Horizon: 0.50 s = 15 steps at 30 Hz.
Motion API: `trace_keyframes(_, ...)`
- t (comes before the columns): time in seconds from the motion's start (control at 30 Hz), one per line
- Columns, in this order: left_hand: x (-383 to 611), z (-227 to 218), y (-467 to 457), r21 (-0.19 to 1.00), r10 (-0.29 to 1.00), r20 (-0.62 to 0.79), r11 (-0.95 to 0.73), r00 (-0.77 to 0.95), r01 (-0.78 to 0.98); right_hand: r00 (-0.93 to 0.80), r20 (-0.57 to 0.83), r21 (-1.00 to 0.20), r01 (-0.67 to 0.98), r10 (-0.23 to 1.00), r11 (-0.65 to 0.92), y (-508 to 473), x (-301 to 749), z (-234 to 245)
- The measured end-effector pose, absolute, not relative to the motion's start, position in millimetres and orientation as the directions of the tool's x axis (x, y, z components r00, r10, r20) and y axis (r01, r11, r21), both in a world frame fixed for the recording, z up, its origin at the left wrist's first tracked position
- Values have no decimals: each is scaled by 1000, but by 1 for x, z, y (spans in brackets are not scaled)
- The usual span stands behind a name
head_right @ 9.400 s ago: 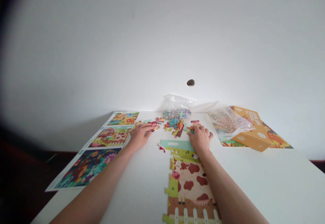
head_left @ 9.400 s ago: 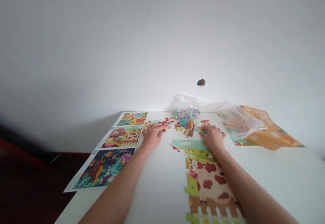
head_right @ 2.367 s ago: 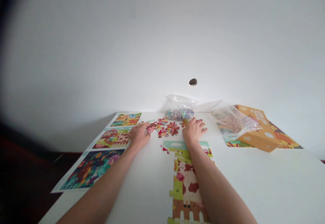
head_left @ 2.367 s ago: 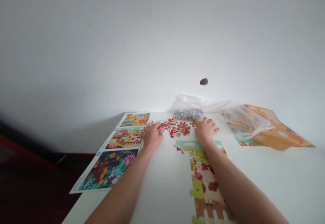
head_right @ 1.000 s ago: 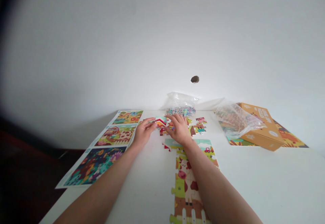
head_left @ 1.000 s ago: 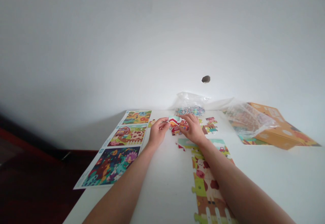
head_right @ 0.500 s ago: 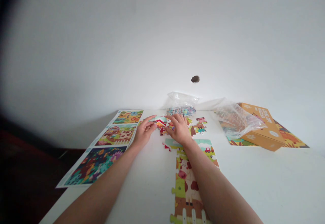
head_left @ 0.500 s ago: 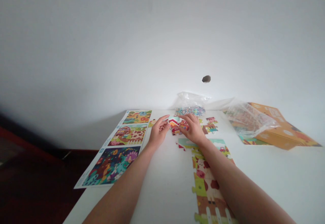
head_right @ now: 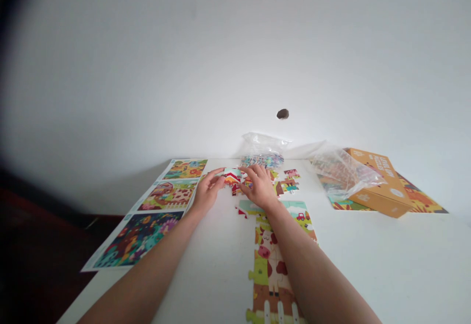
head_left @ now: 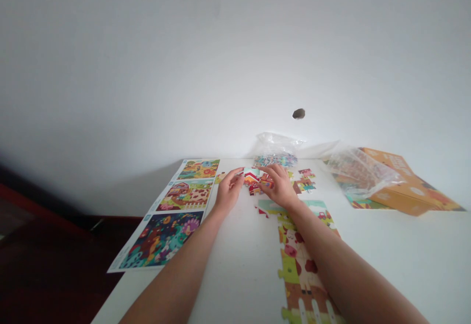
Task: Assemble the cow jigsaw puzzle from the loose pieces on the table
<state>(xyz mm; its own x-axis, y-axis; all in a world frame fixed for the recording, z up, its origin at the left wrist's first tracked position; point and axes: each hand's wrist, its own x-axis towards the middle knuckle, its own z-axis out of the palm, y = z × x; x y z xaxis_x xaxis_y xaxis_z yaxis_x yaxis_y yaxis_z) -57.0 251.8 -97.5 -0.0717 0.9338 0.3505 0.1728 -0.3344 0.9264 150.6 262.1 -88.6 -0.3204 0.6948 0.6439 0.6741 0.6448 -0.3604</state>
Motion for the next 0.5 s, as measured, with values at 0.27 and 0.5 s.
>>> trace_keyframes(0.27, -64, -102, 253, 708, 944, 316, -303, 99, 637, -303, 647, -373, 675, 700, 637, 260, 151, -86)
trace_keyframes(0.5, -61, -99, 252, 628, 911, 413, -280, -6, 726, -309, 661, -378, 649, 684, 660, 264, 152, -90)
